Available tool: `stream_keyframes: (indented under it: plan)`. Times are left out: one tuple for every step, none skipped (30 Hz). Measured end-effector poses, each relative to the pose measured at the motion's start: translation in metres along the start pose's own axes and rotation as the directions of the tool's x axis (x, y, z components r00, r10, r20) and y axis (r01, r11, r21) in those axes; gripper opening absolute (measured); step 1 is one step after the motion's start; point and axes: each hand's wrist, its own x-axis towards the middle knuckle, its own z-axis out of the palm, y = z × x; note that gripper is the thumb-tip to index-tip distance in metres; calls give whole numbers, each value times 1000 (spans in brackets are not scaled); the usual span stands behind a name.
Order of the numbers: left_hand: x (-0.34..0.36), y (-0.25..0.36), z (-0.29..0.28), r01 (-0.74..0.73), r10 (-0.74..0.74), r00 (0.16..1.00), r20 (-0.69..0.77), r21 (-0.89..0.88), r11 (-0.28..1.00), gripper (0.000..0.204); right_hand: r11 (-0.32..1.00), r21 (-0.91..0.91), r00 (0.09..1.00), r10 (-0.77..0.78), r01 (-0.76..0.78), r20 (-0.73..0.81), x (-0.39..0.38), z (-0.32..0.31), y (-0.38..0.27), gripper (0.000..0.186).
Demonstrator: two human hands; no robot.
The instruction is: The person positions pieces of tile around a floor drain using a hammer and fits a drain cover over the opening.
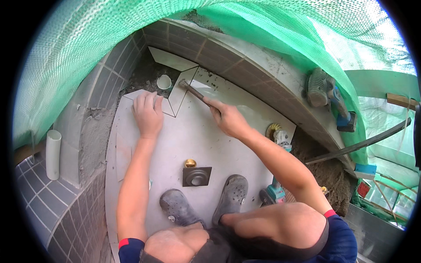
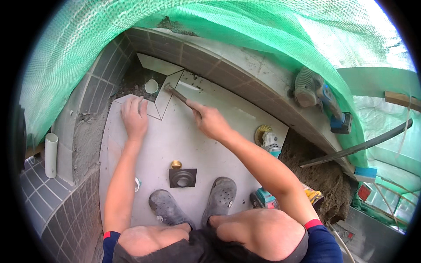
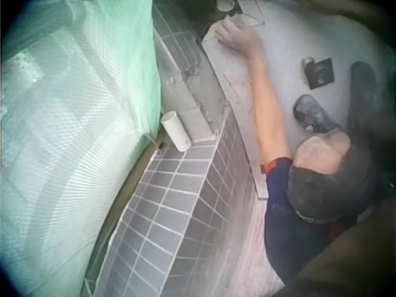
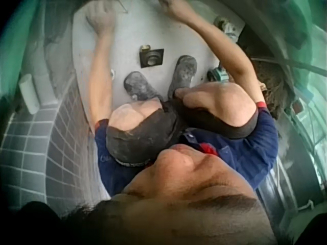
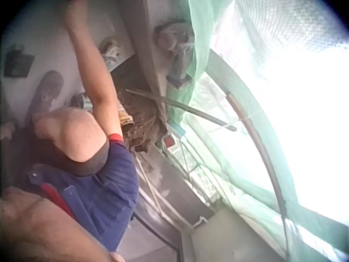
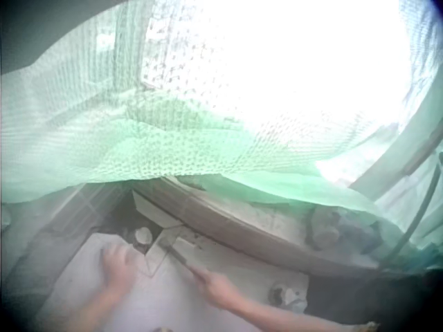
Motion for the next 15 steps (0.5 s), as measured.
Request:
stream_keyframes:
  plan:
    - [-14, 6, -2, 15, -15, 998, 66, 2, 1000, 37, 1000, 8, 1000, 6, -6, -3, -2, 0, 1, 36]
    - [-23, 14, -5, 27, -28, 992, 123, 6, 1000, 38, 1000, 13, 1000, 4, -3, -9, -1, -2, 0, 36]
    - [-34, 21, -9, -44, 41, 983, 177, 17, 999, 43, 1000, 0, 1000, 6, -6, 0, 1, -2, 0, 36]
    - [-45, 32, -10, -116, 107, 967, 232, 24, 993, 47, 1000, -13, 1000, 9, -9, 8, 2, -2, 0, 36]
    - [-52, 39, -10, -188, 174, 942, 288, 21, 982, 52, 999, -30, 1000, 16, -16, 14, 2, -2, 0, 35]
    - [-58, 43, -11, -158, 148, 936, 320, 4, 987, 55, 999, -39, 1000, 21, -20, 19, 1, -3, -2, 36]
    - [-63, 45, -11, -127, 123, 928, 352, -12, 992, 59, 999, -48, 999, 26, -25, 24, 0, -5, -5, 36]
    - [-67, 46, -13, -94, 97, 918, 385, -27, 995, 62, 998, -56, 999, 32, -31, 30, -2, -6, -7, 36]
    - [-68, 44, -14, -95, 96, 915, 392, -23, 995, 63, 997, -73, 999, 11, -9, 32, -5, -5, -8, 36]
    - [-70, 43, -15, -96, 96, 912, 400, -20, 995, 64, 996, -89, 999, -10, 12, 33, -10, -4, -8, 36]
    - [-70, 42, -15, -99, 98, 908, 406, -19, 995, 65, 994, -107, 999, -30, 33, 32, -13, -3, -8, 35]
    - [-70, 42, -15, -110, 105, 908, 406, -12, 994, 66, 996, -80, 998, -34, 37, 44, -14, -3, -8, 35]
    - [-70, 41, -15, -121, 113, 907, 405, -5, 993, 67, 998, -53, 998, -38, 41, 55, -14, -1, -7, 35]
    - [-70, 41, -15, -133, 121, 906, 407, 2, 991, 68, 999, -25, 997, -41, 42, 65, -15, 0, -8, 35]
    - [-70, 40, -15, -135, 123, 905, 407, 0, 991, 69, 999, -9, 998, -34, 34, 54, -16, 0, -10, 35]
